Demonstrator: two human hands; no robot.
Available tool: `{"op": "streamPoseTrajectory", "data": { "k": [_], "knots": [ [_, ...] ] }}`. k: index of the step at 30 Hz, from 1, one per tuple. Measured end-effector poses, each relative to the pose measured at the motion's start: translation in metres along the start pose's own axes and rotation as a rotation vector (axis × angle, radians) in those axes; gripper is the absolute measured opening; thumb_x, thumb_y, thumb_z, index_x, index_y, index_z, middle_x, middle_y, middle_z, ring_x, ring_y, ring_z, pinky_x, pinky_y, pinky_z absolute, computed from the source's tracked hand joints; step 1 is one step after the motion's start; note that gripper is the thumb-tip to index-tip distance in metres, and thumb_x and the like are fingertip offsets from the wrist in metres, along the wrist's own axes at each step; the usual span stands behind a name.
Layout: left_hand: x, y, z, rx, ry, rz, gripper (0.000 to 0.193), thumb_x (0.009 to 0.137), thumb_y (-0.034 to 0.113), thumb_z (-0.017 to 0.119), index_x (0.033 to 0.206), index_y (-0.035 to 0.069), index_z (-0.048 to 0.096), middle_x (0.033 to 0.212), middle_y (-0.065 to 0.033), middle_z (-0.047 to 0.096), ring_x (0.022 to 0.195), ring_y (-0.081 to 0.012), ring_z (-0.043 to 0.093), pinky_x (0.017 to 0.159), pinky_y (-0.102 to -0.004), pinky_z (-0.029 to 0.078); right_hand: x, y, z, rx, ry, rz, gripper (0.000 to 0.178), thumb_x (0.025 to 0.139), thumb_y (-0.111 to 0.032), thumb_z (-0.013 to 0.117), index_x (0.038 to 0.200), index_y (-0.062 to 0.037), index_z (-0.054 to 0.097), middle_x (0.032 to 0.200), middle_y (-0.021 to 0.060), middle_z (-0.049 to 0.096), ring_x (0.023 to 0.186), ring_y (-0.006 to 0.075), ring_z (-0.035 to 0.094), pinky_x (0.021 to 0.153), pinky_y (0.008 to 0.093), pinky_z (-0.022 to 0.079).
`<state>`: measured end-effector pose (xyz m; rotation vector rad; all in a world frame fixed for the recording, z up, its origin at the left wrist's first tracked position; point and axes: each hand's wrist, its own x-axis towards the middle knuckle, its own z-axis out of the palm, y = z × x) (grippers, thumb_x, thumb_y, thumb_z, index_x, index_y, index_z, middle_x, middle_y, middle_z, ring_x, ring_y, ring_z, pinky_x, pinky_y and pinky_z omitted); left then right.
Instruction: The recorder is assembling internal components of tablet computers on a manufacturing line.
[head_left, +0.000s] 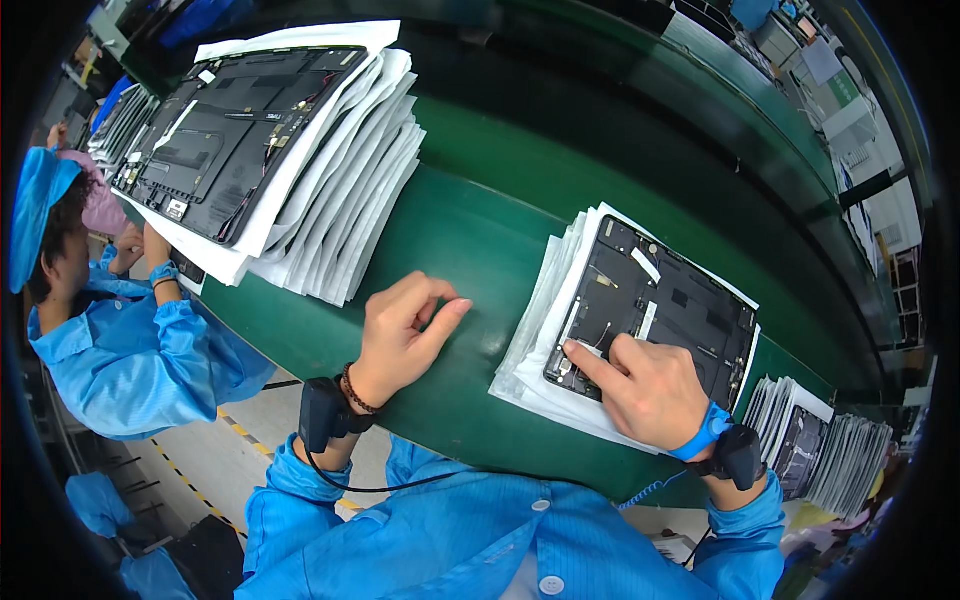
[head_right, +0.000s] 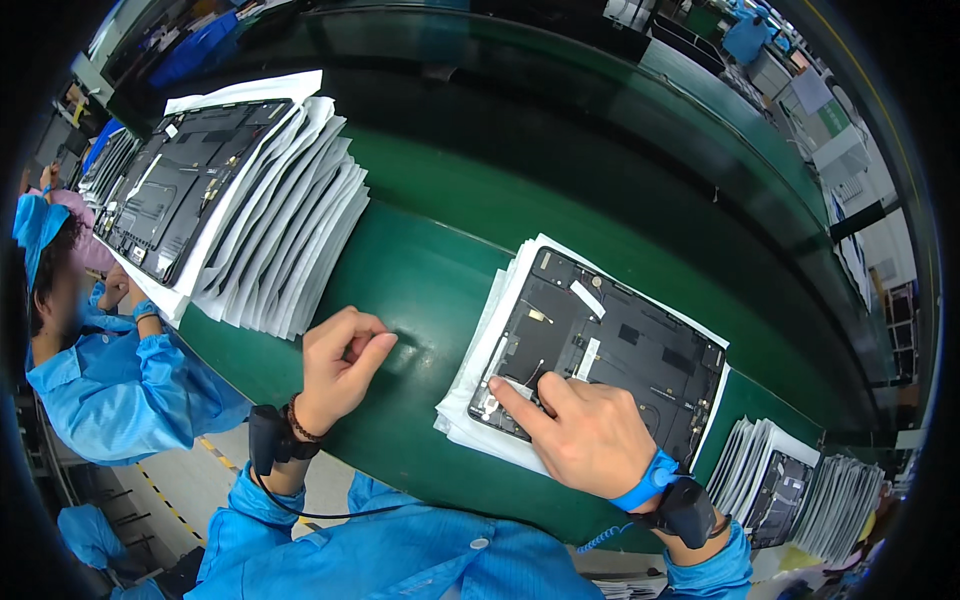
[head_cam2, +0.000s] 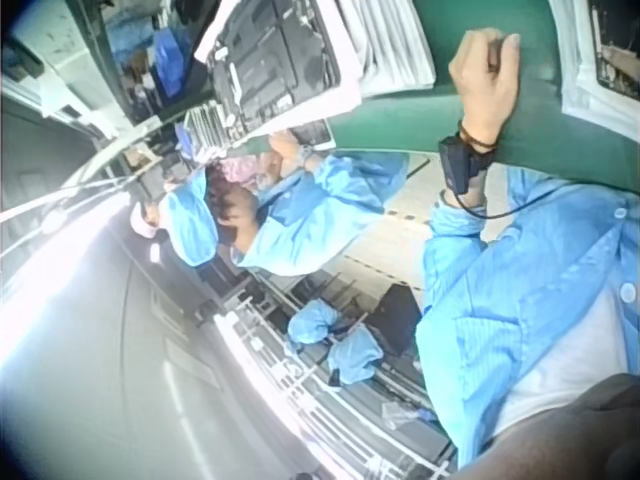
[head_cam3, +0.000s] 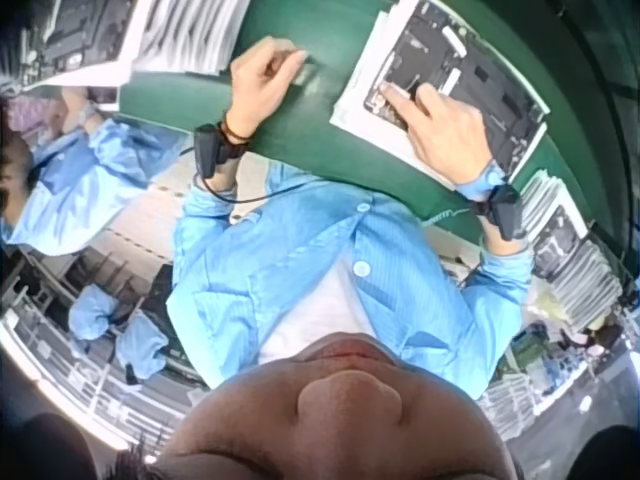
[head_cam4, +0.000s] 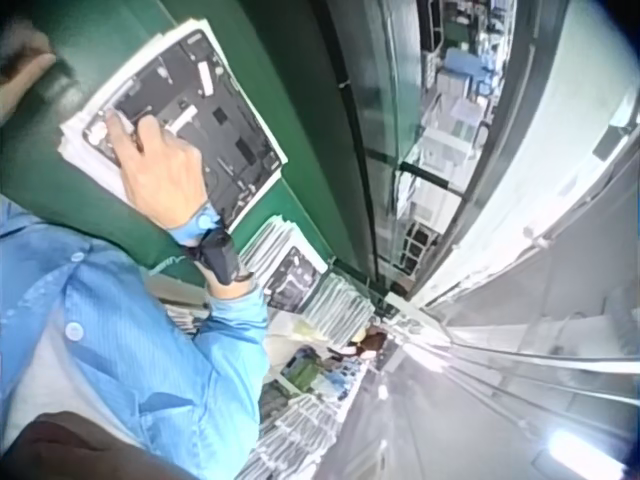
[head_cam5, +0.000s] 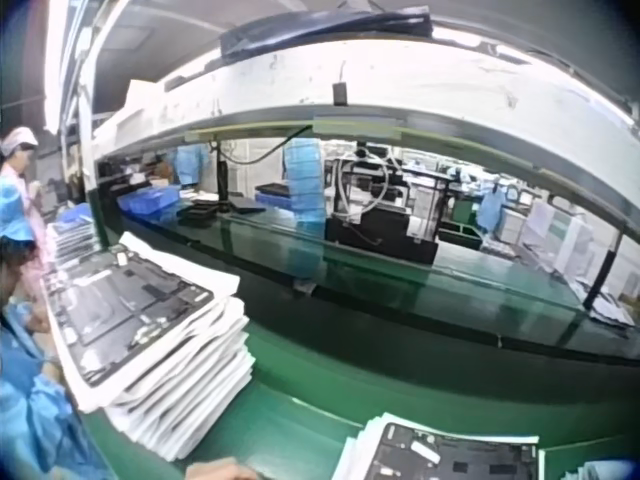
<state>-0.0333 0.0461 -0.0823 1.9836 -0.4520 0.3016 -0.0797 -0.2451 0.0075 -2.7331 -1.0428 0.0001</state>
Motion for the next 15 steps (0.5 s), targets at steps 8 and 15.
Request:
{"op": "streamPoseTrajectory", "data": {
  "k": [8,15],
  "knots": [
    [0.006,0.024,0.026,-0.179,0.008,-0.137,0.012,0.093,0.006,0.074,0.086,-0.002,0.069,0.069,-0.0054,0.065,0.059,-0.0071,0.056,0.054,-0.0237,0.042,0.0,-0.002,0.002,-0.015,0.029,0.034,0.057,0.076,-0.005,0.069,0.132,-0.0157,0.068,0.078,0.0047,0.045,0.065,0.0199,0.06,0.053,0.0357,0.052],
    [0.045,0.051,0.057,-0.111,-0.11,-0.212,0.021,0.098,0.021,0.069,0.097,0.0,0.07,0.069,-0.016,0.066,0.058,-0.0202,0.065,0.055,-0.0349,0.049,-0.003,-0.004,0.009,-0.055,0.105,0.007,0.059,0.073,-0.004,0.067,0.129,-0.0202,0.07,0.079,0.0045,0.047,0.062,0.0204,0.059,0.049,0.0365,0.049]
  ]
}}
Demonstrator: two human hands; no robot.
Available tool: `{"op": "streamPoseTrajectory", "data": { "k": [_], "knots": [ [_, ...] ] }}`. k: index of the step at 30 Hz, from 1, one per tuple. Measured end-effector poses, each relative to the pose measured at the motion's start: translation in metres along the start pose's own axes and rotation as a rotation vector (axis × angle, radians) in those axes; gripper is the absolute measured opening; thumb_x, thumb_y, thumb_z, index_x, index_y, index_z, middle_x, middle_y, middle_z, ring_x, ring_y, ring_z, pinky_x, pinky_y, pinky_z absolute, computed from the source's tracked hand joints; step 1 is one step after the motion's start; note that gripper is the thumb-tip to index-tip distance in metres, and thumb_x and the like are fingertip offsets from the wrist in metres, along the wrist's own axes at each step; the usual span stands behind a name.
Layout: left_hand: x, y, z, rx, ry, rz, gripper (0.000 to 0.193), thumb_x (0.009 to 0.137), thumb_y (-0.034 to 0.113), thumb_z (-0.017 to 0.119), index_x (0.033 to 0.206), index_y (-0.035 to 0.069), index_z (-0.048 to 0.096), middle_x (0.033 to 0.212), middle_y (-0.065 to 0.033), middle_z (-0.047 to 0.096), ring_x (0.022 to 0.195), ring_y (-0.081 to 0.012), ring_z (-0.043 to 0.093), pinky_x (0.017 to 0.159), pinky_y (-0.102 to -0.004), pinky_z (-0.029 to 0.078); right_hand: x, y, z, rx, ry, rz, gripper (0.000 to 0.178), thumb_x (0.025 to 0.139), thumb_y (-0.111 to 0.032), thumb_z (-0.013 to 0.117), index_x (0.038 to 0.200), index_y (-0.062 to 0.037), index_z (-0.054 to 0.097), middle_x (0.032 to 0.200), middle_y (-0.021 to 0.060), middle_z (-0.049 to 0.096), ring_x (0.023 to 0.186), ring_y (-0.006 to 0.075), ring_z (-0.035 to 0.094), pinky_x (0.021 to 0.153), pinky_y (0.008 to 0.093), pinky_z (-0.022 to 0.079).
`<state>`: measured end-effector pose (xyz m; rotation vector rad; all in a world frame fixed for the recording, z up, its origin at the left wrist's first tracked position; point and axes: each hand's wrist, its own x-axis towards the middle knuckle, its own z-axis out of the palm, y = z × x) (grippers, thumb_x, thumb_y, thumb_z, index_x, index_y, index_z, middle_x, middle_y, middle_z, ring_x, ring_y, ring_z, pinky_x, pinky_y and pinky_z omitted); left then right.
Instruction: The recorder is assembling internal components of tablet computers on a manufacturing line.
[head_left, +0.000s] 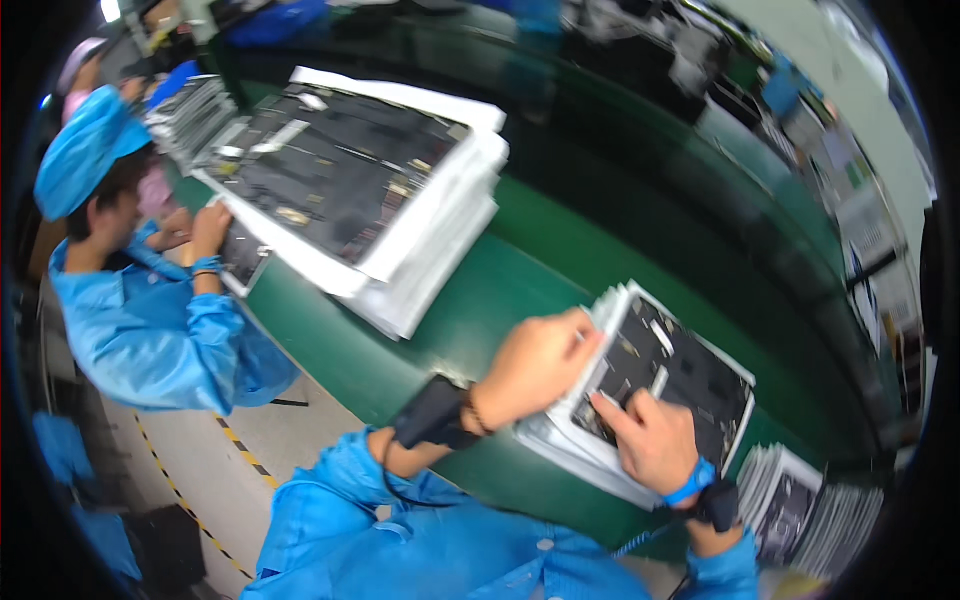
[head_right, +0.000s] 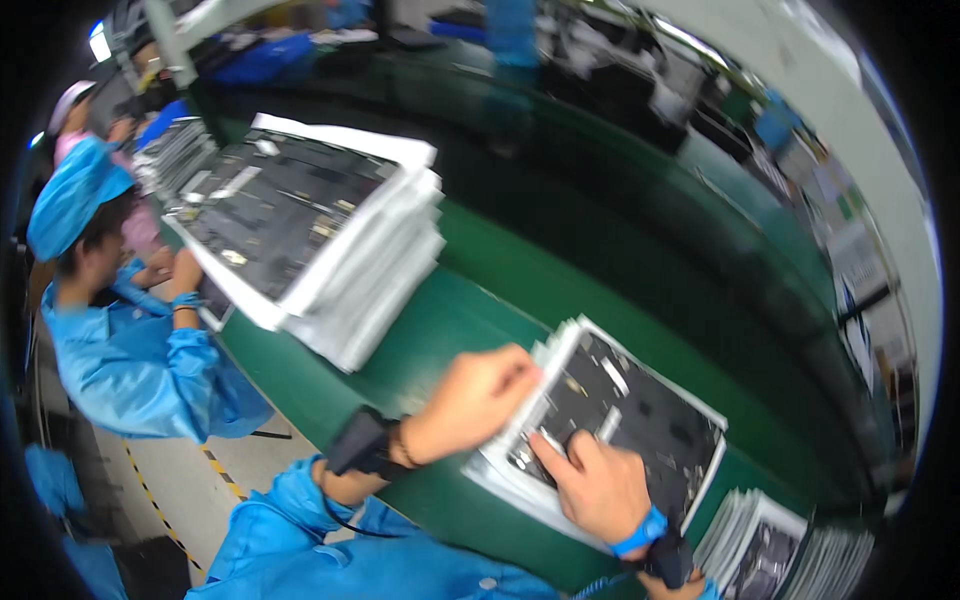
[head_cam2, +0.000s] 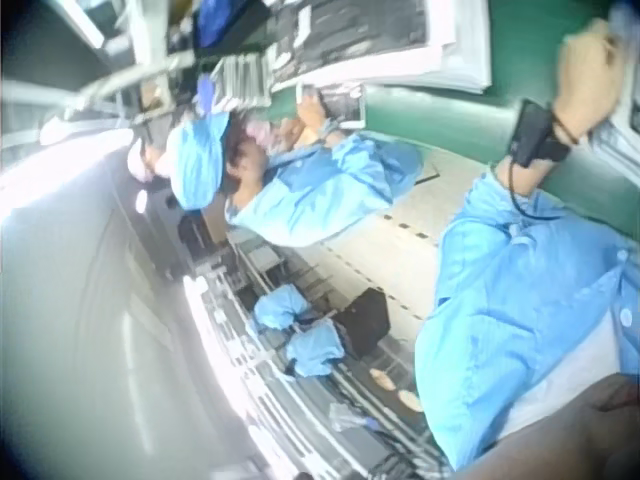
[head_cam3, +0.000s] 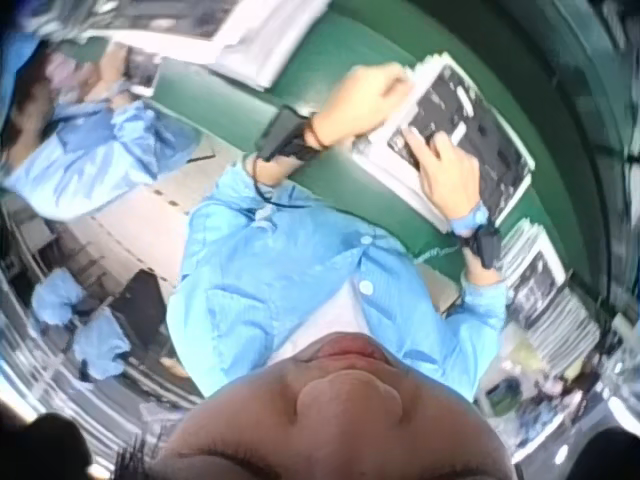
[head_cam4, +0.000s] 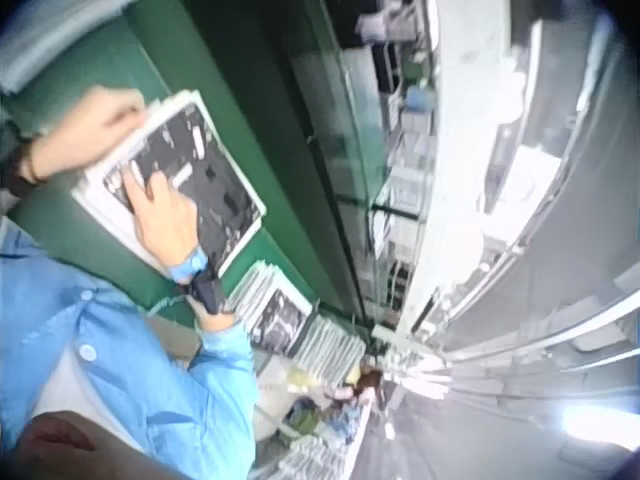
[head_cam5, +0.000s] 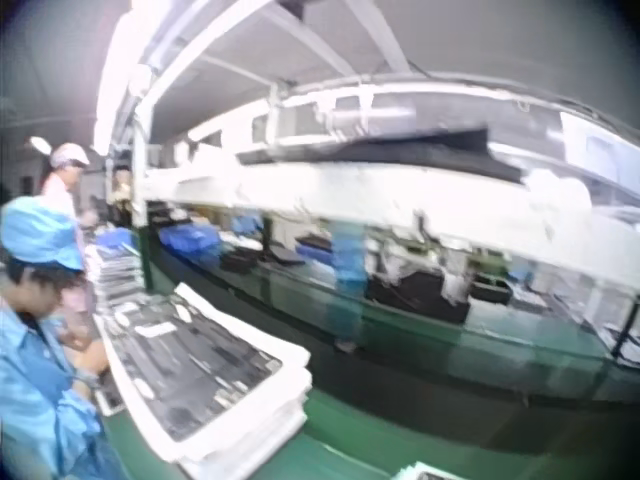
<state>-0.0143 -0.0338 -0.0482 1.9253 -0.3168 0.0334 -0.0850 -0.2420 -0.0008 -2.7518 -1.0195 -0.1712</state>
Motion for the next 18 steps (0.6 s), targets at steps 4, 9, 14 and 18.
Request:
{"op": "streamPoseTrajectory", "data": {
  "k": [4,9,14,18],
  "knots": [
    [0.014,-0.006,0.022,-0.085,-0.069,0.068,0.025,0.098,0.026,0.066,0.092,0.002,0.067,0.074,-0.021,0.068,0.069,-0.0413,0.067,0.062,-0.0455,0.051,-0.016,-0.004,-0.003,0.001,0.075,0.047,0.046,0.078,0.0,0.067,0.122,-0.0114,0.072,0.078,0.0091,0.052,0.06,0.0286,0.057,0.055,0.042,0.048],
    [0.021,-0.008,0.036,-0.072,-0.009,0.149,0.019,0.093,0.017,0.063,0.084,0.001,0.061,0.071,-0.0189,0.065,0.068,-0.0396,0.065,0.063,-0.0491,0.049,-0.049,-0.001,-0.034,-0.027,0.201,0.347,0.028,0.095,-0.013,0.068,0.122,-0.0057,0.071,0.095,0.0156,0.064,0.085,0.0318,0.066,0.08,0.0459,0.052],
    [0.024,-0.01,0.028,0.07,0.042,0.272,0.016,0.092,0.013,0.061,0.082,0.0,0.06,0.078,-0.0166,0.065,0.071,-0.038,0.065,0.065,-0.0478,0.05,-0.056,0.008,-0.045,-0.051,0.442,0.493,0.022,0.1,-0.014,0.068,0.116,0.0003,0.073,0.101,0.0175,0.063,0.087,0.0344,0.064,0.074,0.0417,0.053],
    [0.027,-0.009,0.031,0.031,0.034,0.291,0.017,0.091,0.013,0.061,0.081,0.0,0.06,0.073,-0.0171,0.062,0.068,-0.038,0.063,0.064,-0.0477,0.05,-0.084,0.02,-0.039,-0.08,0.304,0.637,0.042,0.102,-0.026,0.065,0.134,0.0011,0.062,0.134,0.0282,0.055,0.124,0.0439,0.054,0.104,0.049,0.045]
  ]
}}
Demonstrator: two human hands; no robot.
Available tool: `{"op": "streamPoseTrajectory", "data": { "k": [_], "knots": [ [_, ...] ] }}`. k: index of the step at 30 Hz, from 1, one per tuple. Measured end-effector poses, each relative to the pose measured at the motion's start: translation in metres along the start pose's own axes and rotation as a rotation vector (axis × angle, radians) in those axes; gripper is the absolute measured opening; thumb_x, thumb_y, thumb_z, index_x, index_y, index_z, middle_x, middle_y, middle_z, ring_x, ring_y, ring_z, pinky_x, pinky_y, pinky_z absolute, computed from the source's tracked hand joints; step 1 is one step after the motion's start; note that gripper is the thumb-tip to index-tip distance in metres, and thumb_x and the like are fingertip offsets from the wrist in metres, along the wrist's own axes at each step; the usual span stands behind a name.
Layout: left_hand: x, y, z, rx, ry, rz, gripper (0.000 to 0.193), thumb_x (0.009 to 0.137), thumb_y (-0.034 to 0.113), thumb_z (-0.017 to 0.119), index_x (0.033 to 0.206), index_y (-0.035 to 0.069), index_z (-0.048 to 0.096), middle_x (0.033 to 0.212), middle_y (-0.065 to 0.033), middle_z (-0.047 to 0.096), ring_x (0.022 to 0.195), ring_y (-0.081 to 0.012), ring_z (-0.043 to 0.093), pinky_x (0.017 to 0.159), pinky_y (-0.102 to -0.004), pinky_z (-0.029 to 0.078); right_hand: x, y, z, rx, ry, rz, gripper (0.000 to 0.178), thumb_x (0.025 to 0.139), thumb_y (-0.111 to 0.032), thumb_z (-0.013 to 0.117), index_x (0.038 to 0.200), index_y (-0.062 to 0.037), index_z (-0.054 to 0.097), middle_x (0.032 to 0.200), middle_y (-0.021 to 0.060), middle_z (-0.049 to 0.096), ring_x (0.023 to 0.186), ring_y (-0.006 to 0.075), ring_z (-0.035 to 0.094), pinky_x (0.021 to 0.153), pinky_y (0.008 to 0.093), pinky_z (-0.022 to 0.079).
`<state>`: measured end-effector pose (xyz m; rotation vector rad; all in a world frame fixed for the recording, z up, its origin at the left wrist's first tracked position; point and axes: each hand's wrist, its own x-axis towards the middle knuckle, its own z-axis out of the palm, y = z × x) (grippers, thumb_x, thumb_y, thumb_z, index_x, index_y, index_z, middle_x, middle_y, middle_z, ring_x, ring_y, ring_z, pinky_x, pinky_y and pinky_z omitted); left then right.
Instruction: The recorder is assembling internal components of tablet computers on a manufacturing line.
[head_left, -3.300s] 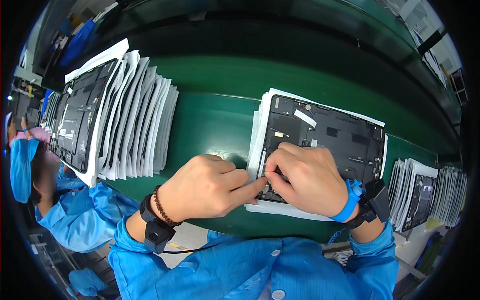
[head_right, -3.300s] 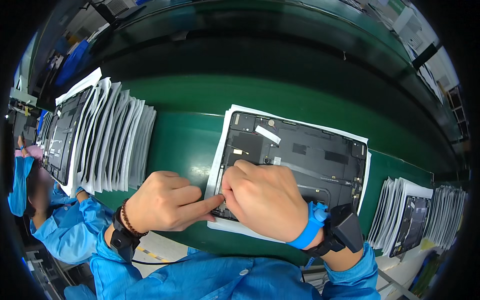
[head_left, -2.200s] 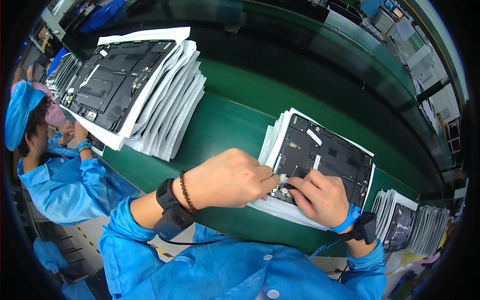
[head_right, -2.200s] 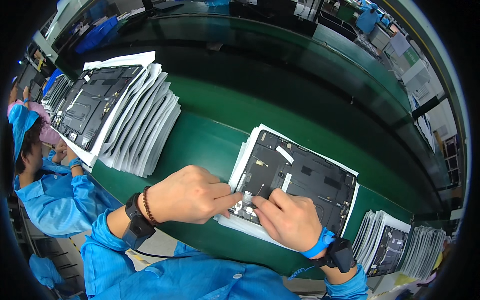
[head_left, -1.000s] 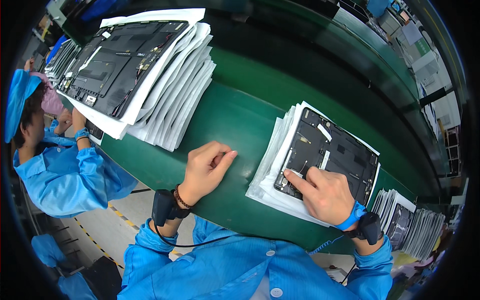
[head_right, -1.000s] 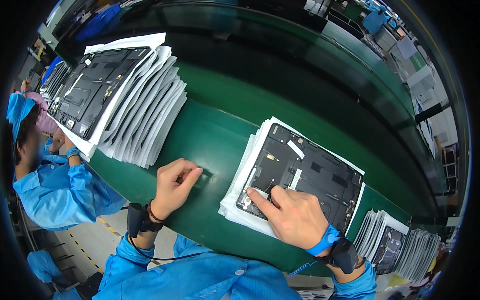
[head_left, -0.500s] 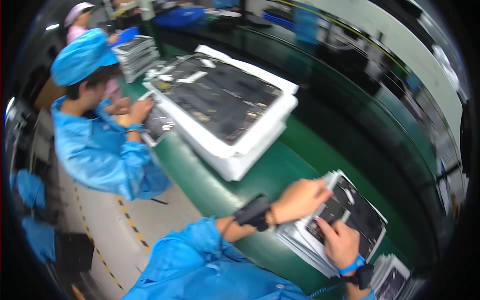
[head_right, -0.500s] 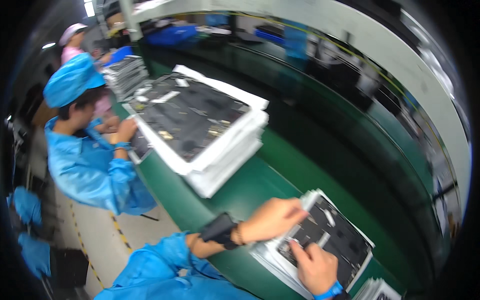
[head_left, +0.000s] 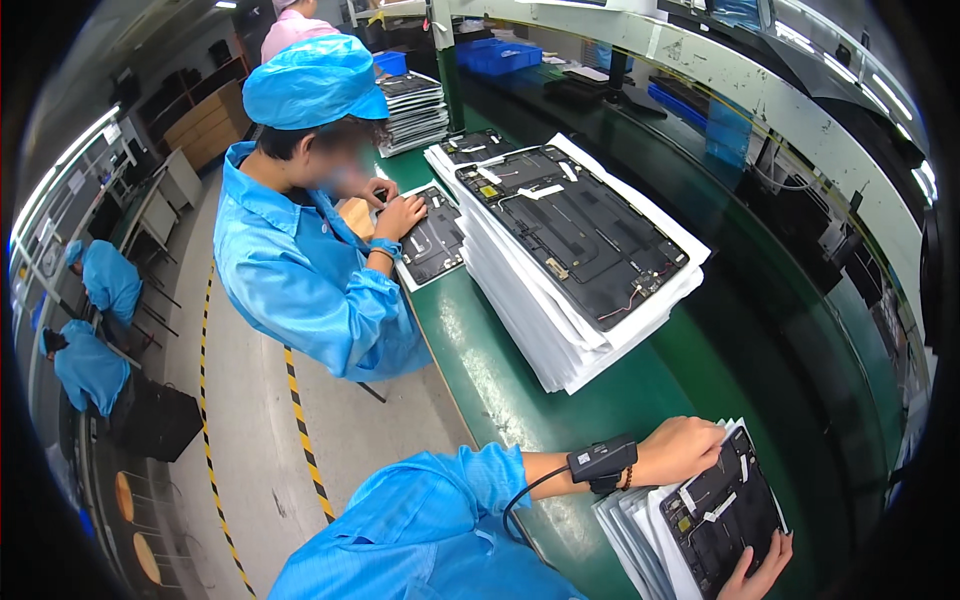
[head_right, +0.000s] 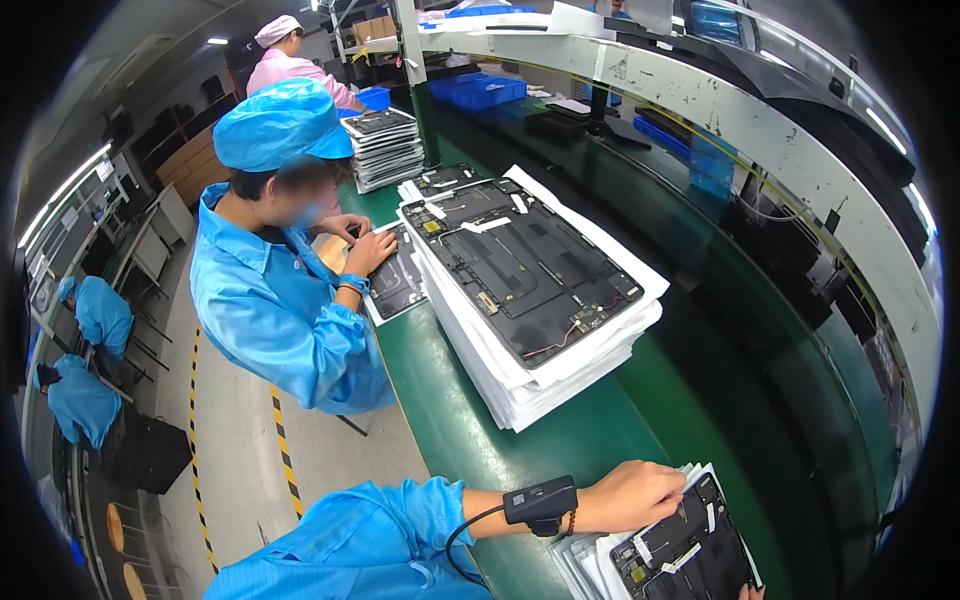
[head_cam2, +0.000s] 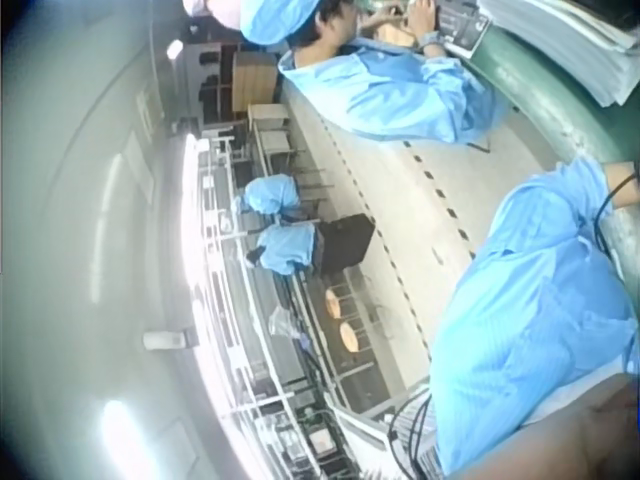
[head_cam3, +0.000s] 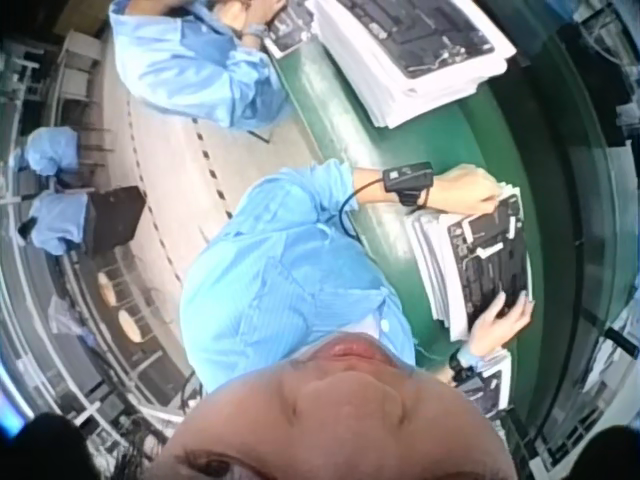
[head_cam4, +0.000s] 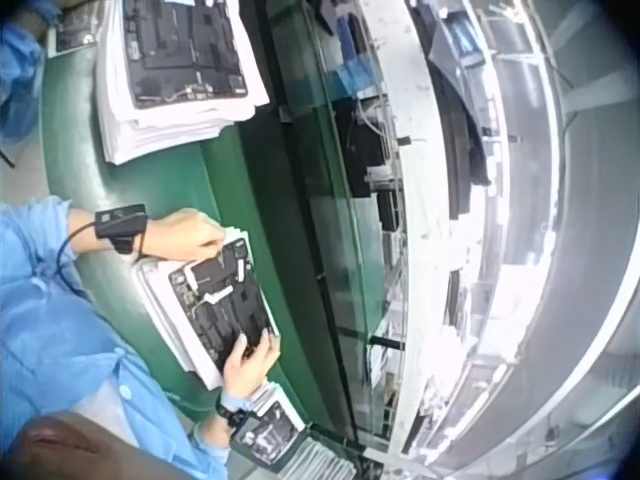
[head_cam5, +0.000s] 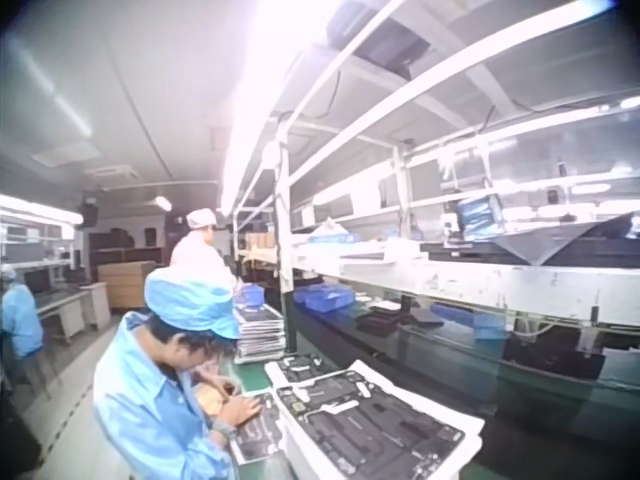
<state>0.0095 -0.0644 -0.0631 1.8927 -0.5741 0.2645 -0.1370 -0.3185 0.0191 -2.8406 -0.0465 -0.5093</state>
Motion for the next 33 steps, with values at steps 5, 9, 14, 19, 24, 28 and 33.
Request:
{"op": "streamPoseTrajectory", "data": {
  "k": [5,9,14,19,24,28,33],
  "knots": [
    [0.003,0.002,-0.001,-0.149,-0.041,-0.116,0.02,0.092,0.015,0.063,0.082,-0.002,0.061,0.068,-0.0176,0.062,0.063,-0.0353,0.063,0.06,-0.0444,0.048,-0.018,0.025,0.015,-0.057,-0.159,0.057,0.061,0.106,-0.036,0.056,0.152,0.0037,0.044,0.159,0.0327,0.034,0.148,0.0482,0.032,0.123,0.0514,0.027],
    [0.0,0.008,-0.004,-0.26,-0.043,-0.186,0.022,0.096,0.015,0.064,0.083,-0.002,0.06,0.064,-0.0145,0.061,0.056,-0.0239,0.059,0.056,-0.0374,0.046,-0.015,0.013,0.013,0.026,-0.171,0.106,0.059,0.105,-0.033,0.057,0.148,0.006,0.047,0.159,0.0309,0.035,0.15,0.0465,0.029,0.125,0.0524,0.022],
    [0.002,-0.001,0.01,-0.366,-0.02,-0.225,0.024,0.099,0.019,0.066,0.087,0.0,0.059,0.062,-0.0069,0.06,0.056,-0.012,0.053,0.054,-0.0326,0.043,-0.017,0.012,0.01,0.084,-0.136,0.144,0.059,0.105,-0.031,0.059,0.148,0.0064,0.046,0.159,0.0302,0.035,0.15,0.0462,0.028,0.125,0.0502,0.023],
    [0.006,0.019,-0.001,-0.359,-0.065,-0.336,0.026,0.096,0.021,0.071,0.109,0.0,0.065,0.063,-0.0055,0.064,0.056,-0.0103,0.056,0.054,-0.0307,0.044,-0.019,0.017,0.014,0.104,-0.126,0.139,0.059,0.104,-0.031,0.059,0.148,0.0057,0.047,0.16,0.03,0.035,0.15,0.0466,0.028,0.124,0.05,0.024],
    [0.02,0.021,-0.005,-0.294,-0.276,-0.327,0.037,0.097,0.02,0.071,0.125,-0.002,0.062,0.074,-0.0085,0.071,0.063,-0.0093,0.063,0.057,-0.0291,0.047,-0.018,0.019,0.016,0.128,-0.102,0.139,0.059,0.105,-0.032,0.059,0.149,0.0053,0.046,0.16,0.0302,0.034,0.149,0.047,0.03,0.123,0.0503,0.025],
    [0.012,0.025,0.005,-0.447,-0.209,-0.282,0.026,0.101,0.015,0.065,0.12,-0.001,0.061,0.084,-0.008,0.074,0.07,-0.0078,0.063,0.062,-0.0281,0.049,-0.022,0.024,0.019,0.185,-0.007,0.122,0.062,0.105,-0.033,0.059,0.151,0.0046,0.043,0.16,0.0308,0.034,0.148,0.0471,0.032,0.122,0.0511,0.027],
    [-0.007,0.068,-0.018,-0.591,-0.104,-0.21,0.025,0.106,0.012,0.058,0.127,0.0,0.055,0.094,-0.0038,0.073,0.074,-0.0033,0.055,0.064,-0.0248,0.046,-0.031,0.029,0.009,0.589,0.303,0.433,0.064,0.107,-0.026,0.058,0.157,0.0035,0.033,0.161,0.0271,0.036,0.146,0.0388,0.04,0.123,0.0464,0.028]
  ]
}}
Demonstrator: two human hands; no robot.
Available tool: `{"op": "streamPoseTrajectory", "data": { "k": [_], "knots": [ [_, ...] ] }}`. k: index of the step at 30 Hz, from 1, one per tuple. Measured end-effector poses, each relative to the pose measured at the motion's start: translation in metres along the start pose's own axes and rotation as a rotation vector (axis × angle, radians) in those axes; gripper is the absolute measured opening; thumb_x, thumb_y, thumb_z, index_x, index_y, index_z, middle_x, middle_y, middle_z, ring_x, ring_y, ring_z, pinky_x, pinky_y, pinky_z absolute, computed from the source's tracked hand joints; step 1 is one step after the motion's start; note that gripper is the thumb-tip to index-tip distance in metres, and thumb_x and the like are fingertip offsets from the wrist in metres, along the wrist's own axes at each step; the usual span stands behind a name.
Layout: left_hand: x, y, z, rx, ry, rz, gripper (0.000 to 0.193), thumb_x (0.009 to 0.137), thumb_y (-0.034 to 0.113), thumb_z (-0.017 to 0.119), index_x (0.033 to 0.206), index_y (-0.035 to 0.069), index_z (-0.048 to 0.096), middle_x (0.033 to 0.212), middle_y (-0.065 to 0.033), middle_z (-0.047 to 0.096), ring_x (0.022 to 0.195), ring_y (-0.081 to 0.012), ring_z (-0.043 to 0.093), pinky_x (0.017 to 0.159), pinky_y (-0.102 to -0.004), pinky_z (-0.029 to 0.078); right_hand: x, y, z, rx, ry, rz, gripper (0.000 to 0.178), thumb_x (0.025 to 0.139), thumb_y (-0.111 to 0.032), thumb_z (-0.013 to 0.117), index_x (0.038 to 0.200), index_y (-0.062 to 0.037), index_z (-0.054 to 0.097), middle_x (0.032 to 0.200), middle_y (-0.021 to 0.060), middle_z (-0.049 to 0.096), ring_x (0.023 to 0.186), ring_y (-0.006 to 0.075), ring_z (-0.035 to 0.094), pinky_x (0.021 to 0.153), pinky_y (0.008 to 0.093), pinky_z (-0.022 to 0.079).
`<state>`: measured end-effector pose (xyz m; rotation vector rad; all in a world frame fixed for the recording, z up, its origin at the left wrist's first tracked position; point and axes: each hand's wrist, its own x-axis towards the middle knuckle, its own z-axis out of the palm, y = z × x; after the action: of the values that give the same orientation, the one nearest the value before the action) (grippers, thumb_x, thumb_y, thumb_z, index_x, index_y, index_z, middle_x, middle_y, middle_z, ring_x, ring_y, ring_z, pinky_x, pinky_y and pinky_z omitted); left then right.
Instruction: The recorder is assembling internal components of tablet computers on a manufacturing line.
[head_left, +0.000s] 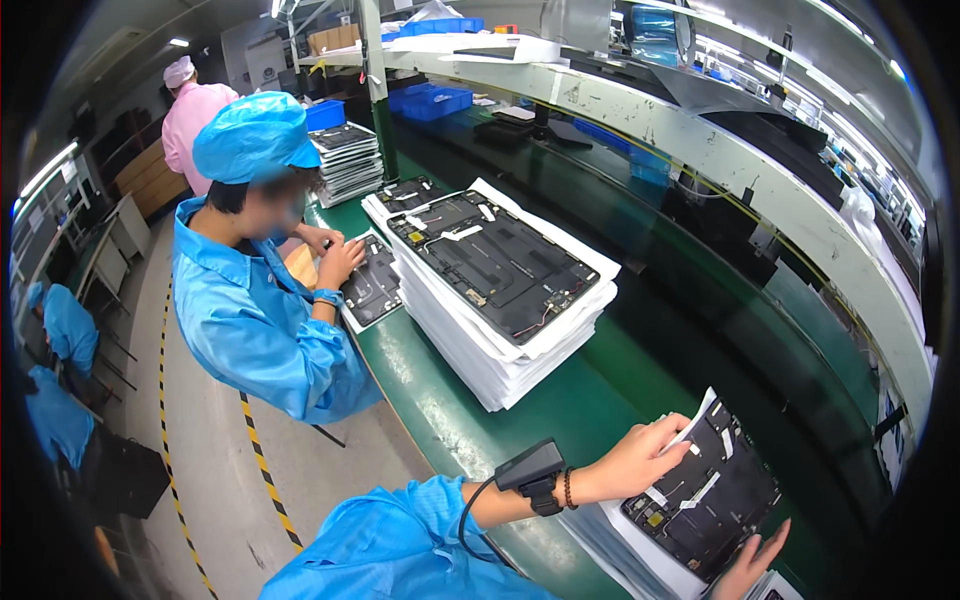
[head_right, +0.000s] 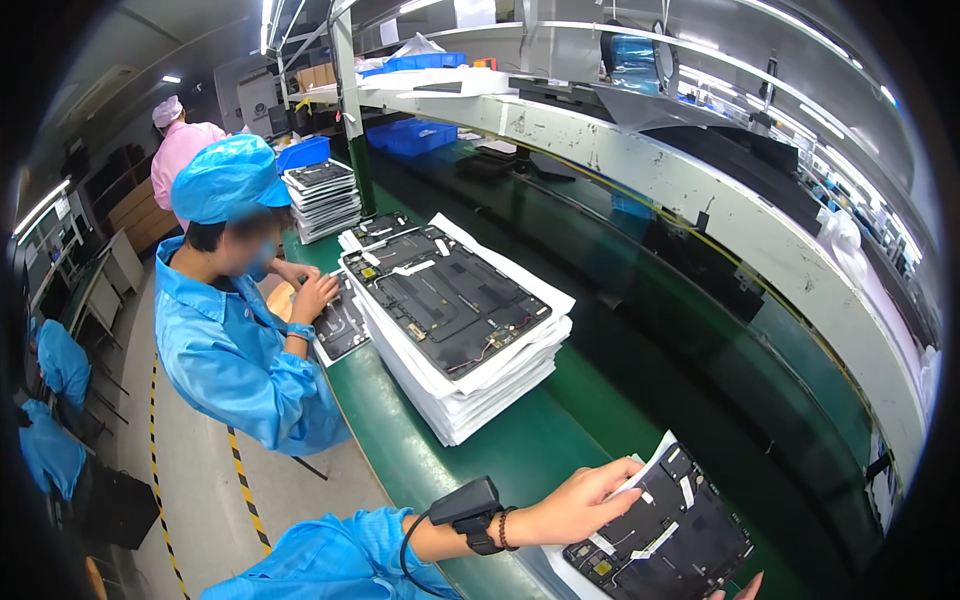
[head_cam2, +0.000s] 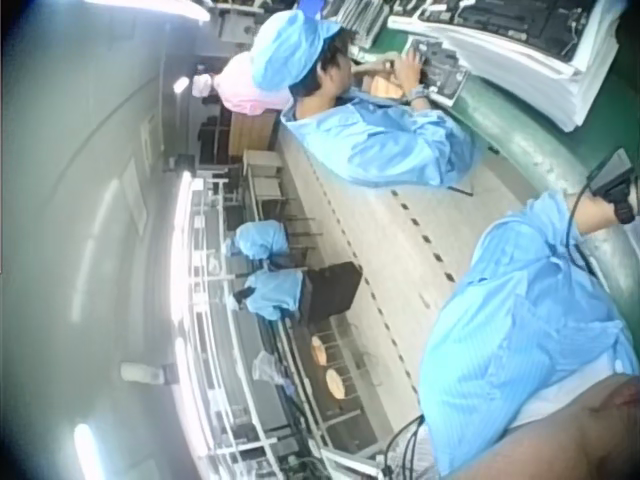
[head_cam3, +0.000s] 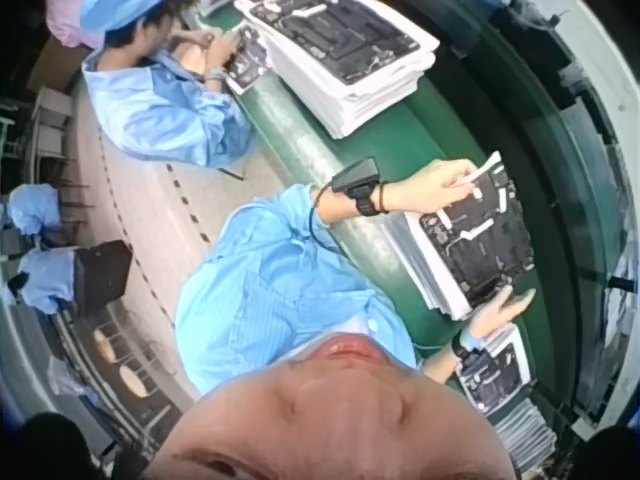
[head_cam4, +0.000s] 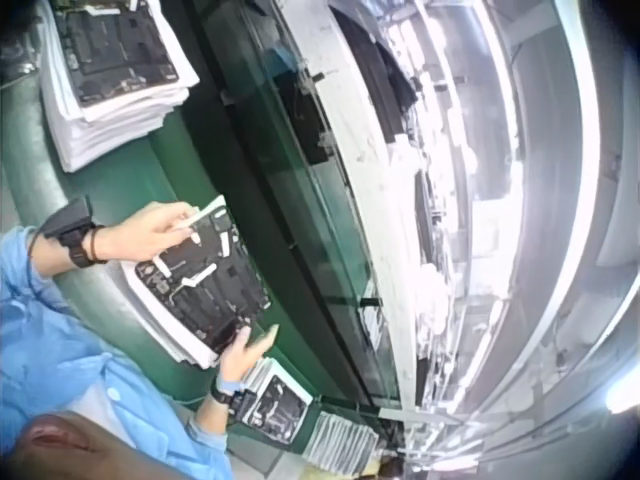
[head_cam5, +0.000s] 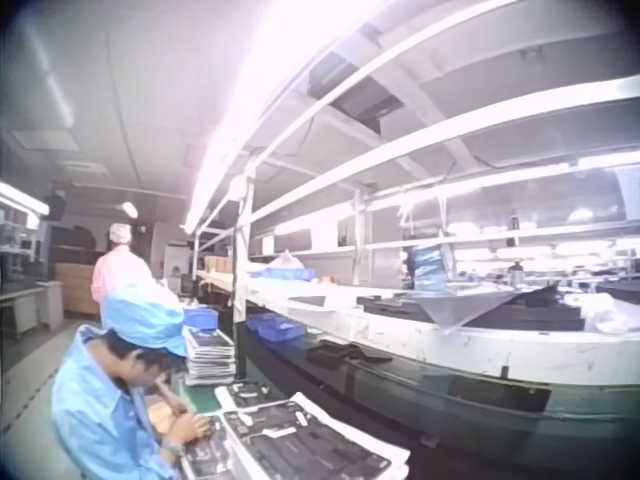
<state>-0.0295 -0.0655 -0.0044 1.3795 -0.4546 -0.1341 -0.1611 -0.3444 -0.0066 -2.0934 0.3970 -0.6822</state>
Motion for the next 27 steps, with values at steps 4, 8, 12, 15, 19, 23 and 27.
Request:
{"op": "streamPoseTrajectory", "data": {
  "k": [4,8,12,15,19,23,27],
  "knots": [
    [-0.021,0.009,-0.009,-0.319,0.004,0.015,0.03,0.108,0.01,0.054,0.137,0.0,0.051,0.107,-0.0005,0.071,0.083,0.0003,0.057,0.069,-0.0192,0.047,0.005,0.022,-0.031,0.543,-0.1,0.1,0.061,0.107,-0.022,0.058,0.156,0.0047,0.034,0.158,0.0242,0.043,0.145,0.0353,0.043,0.121,0.0434,0.033],
    [-0.047,0.026,-0.03,-0.377,0.16,-0.025,0.028,0.107,0.01,0.059,0.133,0.003,0.056,0.097,0.0059,0.061,0.084,0.0015,0.051,0.072,-0.0188,0.043,-0.002,0.026,-0.043,1.101,-0.165,0.6,0.046,0.103,-0.025,0.057,0.143,-0.0023,0.056,0.132,0.0181,0.064,0.12,0.0294,0.064,0.104,0.0392,0.05],
    [-0.072,0.034,-0.052,-0.36,0.343,-0.016,0.022,0.106,0.01,0.058,0.126,0.001,0.06,0.102,0.0008,0.067,0.091,-0.002,0.06,0.079,-0.0208,0.051,-0.024,0.118,-0.058,0.52,0.066,0.057,0.051,0.113,-0.034,0.039,0.145,0.0038,0.051,0.148,0.0151,0.055,0.133,0.0241,0.055,0.116,0.0378,0.039],
    [-0.084,0.03,-0.057,-0.417,0.327,-0.071,0.027,0.108,0.01,0.053,0.132,-0.002,0.054,0.11,-0.0089,0.073,0.097,-0.0083,0.067,0.084,-0.0251,0.056,-0.013,-0.003,-0.021,0.951,-0.608,0.139,0.054,0.115,-0.034,0.031,0.14,0.0077,0.055,0.14,0.0156,0.061,0.124,0.0224,0.06,0.109,0.0357,0.043],
    [-0.093,0.018,-0.066,-0.438,0.315,-0.09,0.028,0.108,0.01,0.052,0.133,-0.001,0.052,0.111,-0.0109,0.073,0.095,-0.0088,0.068,0.083,-0.0252,0.056,-0.025,-0.012,-0.014,0.663,-0.432,0.172,0.042,0.111,-0.023,0.045,0.137,0.0084,0.056,0.13,0.0136,0.066,0.118,0.0184,0.062,0.104,0.0319,0.045],
    [-0.102,0.021,-0.065,-0.492,0.29,-0.107,0.027,0.109,0.011,0.051,0.132,0.0,0.053,0.113,-0.011,0.073,0.097,-0.0087,0.068,0.085,-0.025,0.055,-0.028,0.004,-0.015,0.637,-0.349,0.281,0.042,0.109,-0.021,0.049,0.138,0.0088,0.055,0.129,0.0142,0.066,0.117,0.0179,0.063,0.104,0.0318,0.046],
    [-0.11,0.022,-0.068,-0.539,0.262,-0.162,0.035,0.109,0.014,0.05,0.141,0.0,0.05,0.12,-0.0108,0.071,0.105,-0.0103,0.067,0.092,-0.0267,0.054,-0.025,0.004,-0.009,0.64,-0.417,0.292,0.043,0.108,-0.022,0.049,0.137,0.0094,0.055,0.127,0.0146,0.067,0.114,0.0187,0.064,0.102,0.0318,0.047]
  ]
}}
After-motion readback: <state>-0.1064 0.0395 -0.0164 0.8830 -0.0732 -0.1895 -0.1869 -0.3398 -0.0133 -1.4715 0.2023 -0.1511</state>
